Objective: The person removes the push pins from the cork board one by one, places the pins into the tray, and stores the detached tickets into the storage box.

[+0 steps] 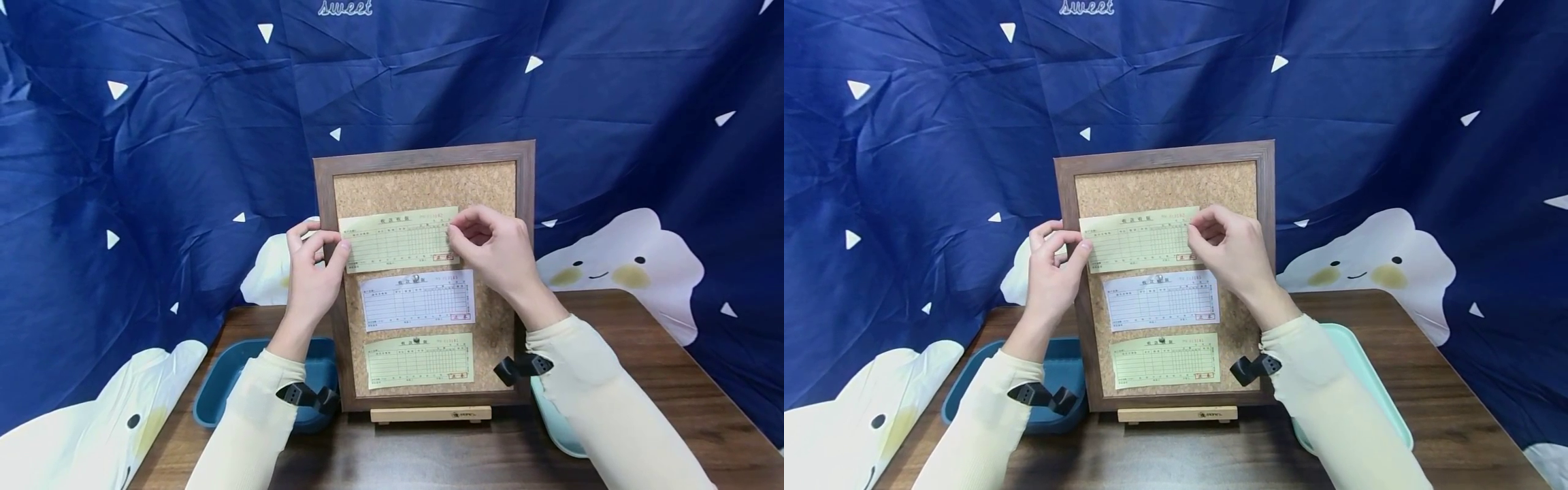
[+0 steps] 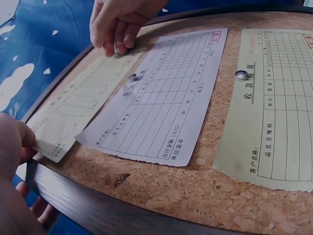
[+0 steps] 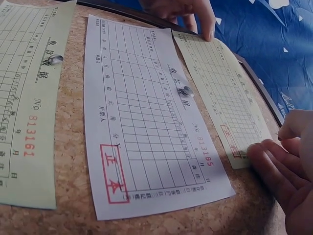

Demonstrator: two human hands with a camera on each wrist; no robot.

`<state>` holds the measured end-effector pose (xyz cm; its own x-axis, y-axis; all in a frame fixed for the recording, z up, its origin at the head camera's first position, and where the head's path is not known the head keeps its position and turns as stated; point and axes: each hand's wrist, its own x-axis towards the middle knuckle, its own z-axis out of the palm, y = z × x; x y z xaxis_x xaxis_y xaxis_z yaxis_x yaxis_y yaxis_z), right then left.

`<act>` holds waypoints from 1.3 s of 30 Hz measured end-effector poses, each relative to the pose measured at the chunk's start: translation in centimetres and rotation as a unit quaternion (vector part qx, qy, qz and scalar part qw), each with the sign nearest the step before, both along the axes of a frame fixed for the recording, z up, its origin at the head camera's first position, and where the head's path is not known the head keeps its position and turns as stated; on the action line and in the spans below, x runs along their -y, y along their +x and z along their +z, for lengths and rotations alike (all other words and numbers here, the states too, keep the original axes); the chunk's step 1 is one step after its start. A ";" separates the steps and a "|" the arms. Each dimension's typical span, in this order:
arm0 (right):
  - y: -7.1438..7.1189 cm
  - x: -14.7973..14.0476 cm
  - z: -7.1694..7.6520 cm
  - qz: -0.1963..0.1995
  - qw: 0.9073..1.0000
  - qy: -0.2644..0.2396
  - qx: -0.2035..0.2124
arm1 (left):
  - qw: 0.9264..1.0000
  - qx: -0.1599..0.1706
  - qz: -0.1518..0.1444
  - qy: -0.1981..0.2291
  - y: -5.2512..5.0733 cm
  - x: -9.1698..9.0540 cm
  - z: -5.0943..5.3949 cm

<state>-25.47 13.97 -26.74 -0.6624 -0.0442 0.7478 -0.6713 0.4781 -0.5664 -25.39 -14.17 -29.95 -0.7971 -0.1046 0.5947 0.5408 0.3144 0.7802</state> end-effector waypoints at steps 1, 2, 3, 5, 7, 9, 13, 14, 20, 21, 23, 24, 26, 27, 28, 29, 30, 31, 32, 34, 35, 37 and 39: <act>0.0 -0.1 0.0 0.000 1.000 0.001 0.000 | 1.000 -0.002 0.000 0.001 0.0 0.0 0.0; 0.0 -0.1 0.0 0.000 1.000 0.001 0.000 | 1.000 -0.004 0.001 0.002 0.0 0.1 0.0; 0.0 -0.1 0.0 -0.001 1.000 0.002 0.000 | 1.000 -0.006 0.002 0.002 0.0 0.1 0.0; 0.0 -0.2 0.0 -0.001 1.000 0.002 -0.001 | 1.000 -0.008 0.004 0.002 0.0 0.2 0.0; 0.1 -0.3 0.0 -0.002 1.000 0.001 -0.001 | 1.000 -0.010 0.007 0.003 -0.1 0.3 -0.1; 0.1 -0.4 -0.1 -0.002 1.000 -0.001 0.000 | 1.000 -0.012 0.008 0.004 -0.1 0.3 -0.1; 0.2 -0.6 -0.2 -0.002 1.000 -0.003 0.003 | 1.000 -0.020 0.008 0.007 -0.3 0.5 -0.3; 0.2 -0.6 -0.2 -0.002 1.000 -0.003 0.002 | 1.000 -0.021 0.007 0.007 -0.3 0.5 -0.3; 0.2 -0.8 -0.3 -0.006 1.000 -0.003 -0.002 | 1.000 -0.025 0.005 0.014 -0.4 0.6 -0.3; 0.2 -0.8 -0.3 -0.006 1.000 -0.003 -0.002 | 1.000 -0.026 0.005 0.016 -0.4 0.6 -0.3; 0.2 -0.8 -0.4 -0.004 1.000 -0.005 -0.001 | 0.999 -0.026 0.004 0.022 -0.4 0.7 -0.4; 0.2 -0.8 -0.5 -0.004 1.000 -0.005 -0.001 | 0.999 -0.026 0.003 0.024 -0.3 0.7 -0.4; 0.2 -0.9 -0.5 -0.002 1.000 -0.007 -0.001 | 0.999 -0.025 0.000 0.031 -0.3 0.7 -0.5; 0.2 -0.9 -0.5 -0.002 1.000 -0.007 -0.001 | 0.999 -0.024 -0.001 0.034 -0.3 0.7 -0.5; 0.2 -0.9 -0.6 -0.004 1.000 -0.007 -0.001 | 0.999 -0.024 -0.001 0.036 -0.2 0.7 -0.5; 0.2 -0.9 -0.6 -0.004 1.000 -0.007 -0.001 | 0.999 -0.024 -0.002 0.038 -0.2 0.7 -0.5; 0.2 -1.0 -0.6 -0.006 1.000 -0.007 -0.001 | 0.999 -0.024 -0.003 0.040 -0.2 0.8 -0.5; 0.2 -1.0 -0.6 -0.008 1.000 -0.006 0.000 | 0.999 -0.025 -0.004 0.042 -0.2 0.8 -0.5; 0.3 -1.1 -0.6 -0.010 1.000 -0.006 0.000 | 0.999 -0.026 -0.004 0.043 -0.2 0.9 -0.5; 0.3 -1.2 -0.6 -0.011 1.000 -0.006 0.002 | 0.999 -0.028 -0.004 0.044 -0.2 1.0 -0.5; 0.3 -1.3 -0.6 -0.011 1.000 -0.007 0.003 | 0.999 -0.029 -0.003 0.044 -0.2 1.1 -0.5; 0.4 -1.3 -0.6 -0.010 1.000 -0.008 0.005 | 0.999 -0.031 0.001 0.040 -0.2 1.2 -0.6; 0.4 -1.4 -0.5 -0.011 1.000 -0.010 0.006 | 0.999 -0.035 0.007 0.033 -0.2 1.4 -0.6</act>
